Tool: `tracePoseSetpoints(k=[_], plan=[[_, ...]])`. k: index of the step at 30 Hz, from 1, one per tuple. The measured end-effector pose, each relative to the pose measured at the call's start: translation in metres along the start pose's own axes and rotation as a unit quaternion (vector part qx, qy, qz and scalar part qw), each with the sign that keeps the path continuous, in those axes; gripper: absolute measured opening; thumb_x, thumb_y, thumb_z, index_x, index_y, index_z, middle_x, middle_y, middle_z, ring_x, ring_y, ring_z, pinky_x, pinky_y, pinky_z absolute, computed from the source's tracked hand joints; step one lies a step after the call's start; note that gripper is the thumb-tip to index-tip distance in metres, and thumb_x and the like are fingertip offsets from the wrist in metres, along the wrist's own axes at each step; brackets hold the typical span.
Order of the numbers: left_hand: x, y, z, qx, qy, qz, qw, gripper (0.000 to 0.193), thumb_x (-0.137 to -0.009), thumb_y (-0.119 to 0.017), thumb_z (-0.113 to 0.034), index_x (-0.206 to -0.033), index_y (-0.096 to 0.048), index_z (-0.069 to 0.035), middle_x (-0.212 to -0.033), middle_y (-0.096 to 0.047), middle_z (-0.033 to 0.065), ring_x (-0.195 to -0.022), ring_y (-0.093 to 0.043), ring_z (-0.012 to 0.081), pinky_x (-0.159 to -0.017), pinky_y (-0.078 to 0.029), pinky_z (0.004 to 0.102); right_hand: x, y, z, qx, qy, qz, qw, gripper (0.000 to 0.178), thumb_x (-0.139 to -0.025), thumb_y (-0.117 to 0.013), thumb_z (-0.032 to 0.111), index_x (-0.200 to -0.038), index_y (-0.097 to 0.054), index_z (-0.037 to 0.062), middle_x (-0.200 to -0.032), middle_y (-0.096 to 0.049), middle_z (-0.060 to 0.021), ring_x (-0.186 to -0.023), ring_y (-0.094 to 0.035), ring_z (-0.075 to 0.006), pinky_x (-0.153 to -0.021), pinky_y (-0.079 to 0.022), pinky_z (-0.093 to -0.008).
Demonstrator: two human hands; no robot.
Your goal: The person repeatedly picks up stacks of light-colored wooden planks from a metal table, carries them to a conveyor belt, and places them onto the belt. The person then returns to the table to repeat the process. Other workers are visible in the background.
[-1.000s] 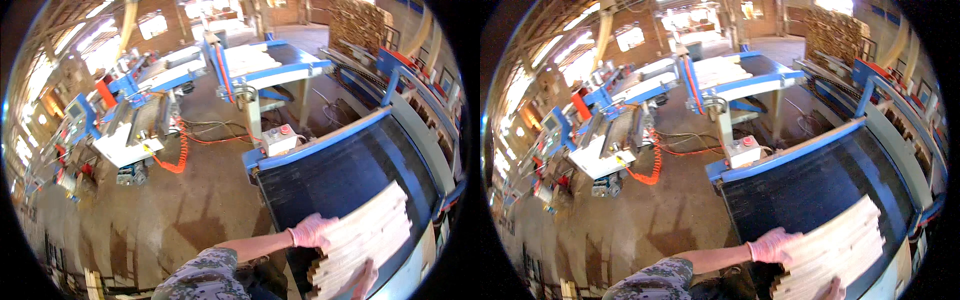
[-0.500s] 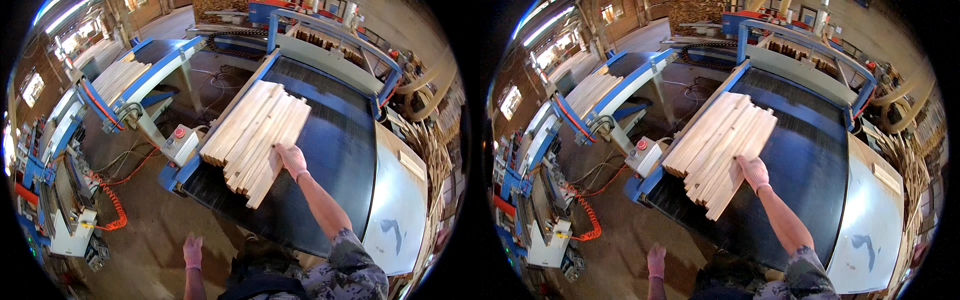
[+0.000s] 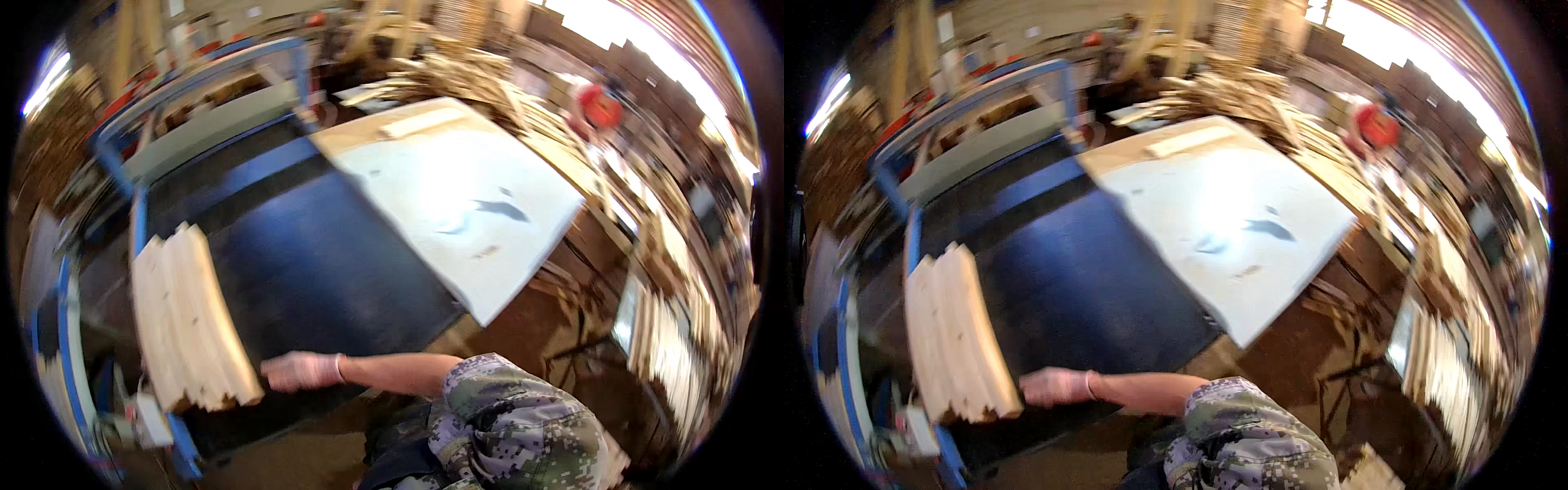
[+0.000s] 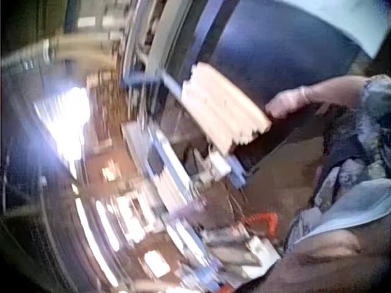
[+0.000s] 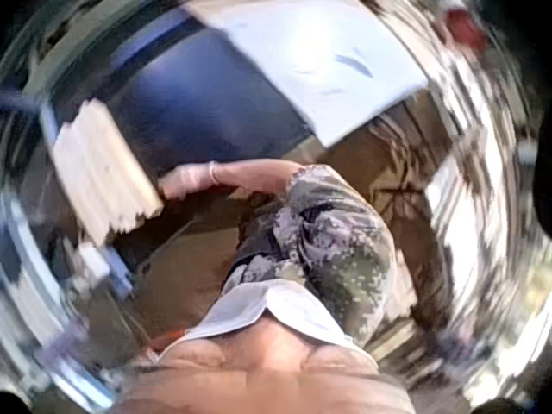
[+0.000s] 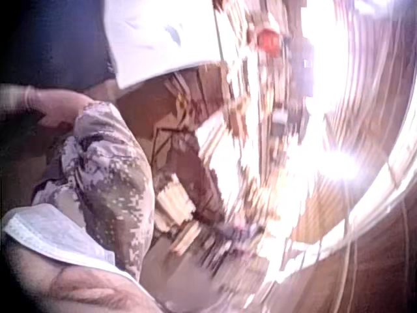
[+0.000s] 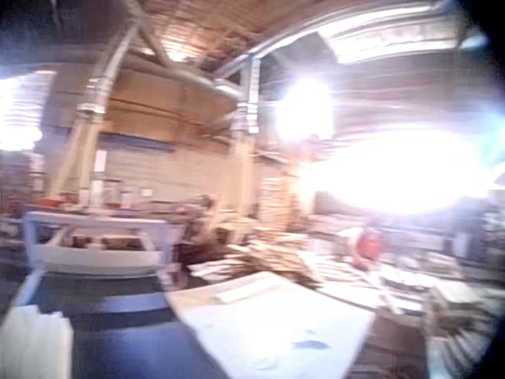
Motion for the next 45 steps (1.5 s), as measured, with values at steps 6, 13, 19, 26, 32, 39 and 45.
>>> tracePoseSetpoints(k=[6, 13, 19, 26, 32, 39, 45], plan=[[-0.074, -0.033, -0.109, -0.189, -0.057, 0.09, 0.976, 0.05, -0.104, -0.053, -0.056, -0.113, -0.074, -0.012, -0.102, -0.074, 0.0113, -0.099, -0.067, 0.0299, -0.081, -0.054, 0.0526, 0.284, -0.038, -0.024, -0.02, -0.32, -0.1, 0.942, 0.036, -0.104, -0.059, 0.029, -0.125, -0.069, 0.0012, -0.097, -0.067, -0.0062, -0.092, -0.065, -0.0188, -0.08, -0.052, -0.0359], [-0.105, -0.094, -0.228, -0.383, -0.1, 0.06, 0.916, 0.061, -0.106, -0.046, -0.067, -0.103, -0.076, -0.014, -0.091, -0.074, 0.0096, -0.089, -0.066, 0.0273, -0.074, -0.054, 0.0557, 0.742, -0.132, -0.152, -0.098, -0.538, -0.672, 0.5, 0.052, -0.099, -0.059, 0.046, -0.117, -0.078, 0.0008, -0.118, -0.077, -0.0219, -0.112, -0.071, -0.0382, -0.098, -0.054, -0.0467], [-0.091, -0.295, -0.244, -0.394, -0.18, 0.184, 0.882, 0.035, -0.101, -0.062, -0.04, -0.108, -0.068, -0.006, -0.097, -0.067, 0.0168, -0.086, -0.063, 0.0376, -0.076, -0.05, 0.0507, 0.872, -0.255, -0.159, -0.138, -0.49, -0.729, 0.457, 0.044, -0.103, -0.059, 0.043, -0.093, -0.071, 0.0019, -0.078, -0.067, -0.0134, -0.072, -0.067, -0.0278, -0.068, -0.053, -0.0453], [0.064, -0.502, -0.187, -0.614, -0.347, 0.059, 0.707, 0.054, -0.1, -0.065, -0.039, -0.13, -0.068, 0.005, -0.136, -0.069, 0.0271, -0.126, -0.064, 0.0414, -0.107, -0.048, 0.0474, 0.896, -0.338, -0.174, -0.344, -0.364, -0.804, 0.322, 0.037, -0.099, -0.071, 0.042, -0.09, -0.073, 0.0059, -0.08, -0.064, -0.0047, -0.067, -0.056, -0.0191, -0.06, -0.048, -0.0388], [-0.009, -0.579, -0.233, -0.432, -0.249, 0.168, 0.85, 0.057, -0.101, -0.067, -0.046, -0.134, -0.069, 0.001, -0.123, -0.075, 0.0193, -0.111, -0.068, 0.0362, -0.104, -0.049, 0.0497, 0.946, -0.332, -0.184, -0.323, -0.385, -0.808, 0.308, 0.049, -0.102, -0.064, 0.046, -0.106, -0.077, -0.0006, -0.099, -0.077, -0.0143, -0.087, -0.071, -0.0274, -0.082, -0.055, -0.0436], [0.029, -0.742, -0.259, -0.828, -0.304, 0.248, 0.401, 0.061, -0.1, -0.065, -0.049, -0.144, -0.064, -0.007, -0.136, -0.069, 0.0183, -0.126, -0.063, 0.0327, -0.106, -0.05, 0.0473, 1.056, -0.33, -0.22, -0.324, -0.365, -0.843, 0.227, 0.044, -0.104, -0.065, 0.043, -0.122, -0.078, 0.0047, -0.115, -0.079, -0.0096, -0.099, -0.07, -0.0248, -0.09, -0.054, -0.0392], [0.089, -0.914, -0.252, -0.677, -0.182, 0.234, 0.674, 0.058, -0.097, -0.063, -0.043, -0.121, -0.071, 0.009, -0.119, -0.074, 0.0135, -0.109, -0.065, 0.0284, -0.096, -0.049, 0.0452, 1.181, -0.287, -0.124, 0.134, -0.645, -0.679, 0.324, 0.029, -0.102, -0.066, 0.032, -0.092, -0.07, 0.0052, -0.085, -0.073, -0.0103, -0.074, -0.07, -0.0282, -0.066, -0.055, -0.0425]])
Point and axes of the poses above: each hand's wrist, its own x-axis away from the middle knuckle, its own y-axis out of the back of the hand, z = x × y, the point moved 8 cm from there along -x, towards the middle knuckle
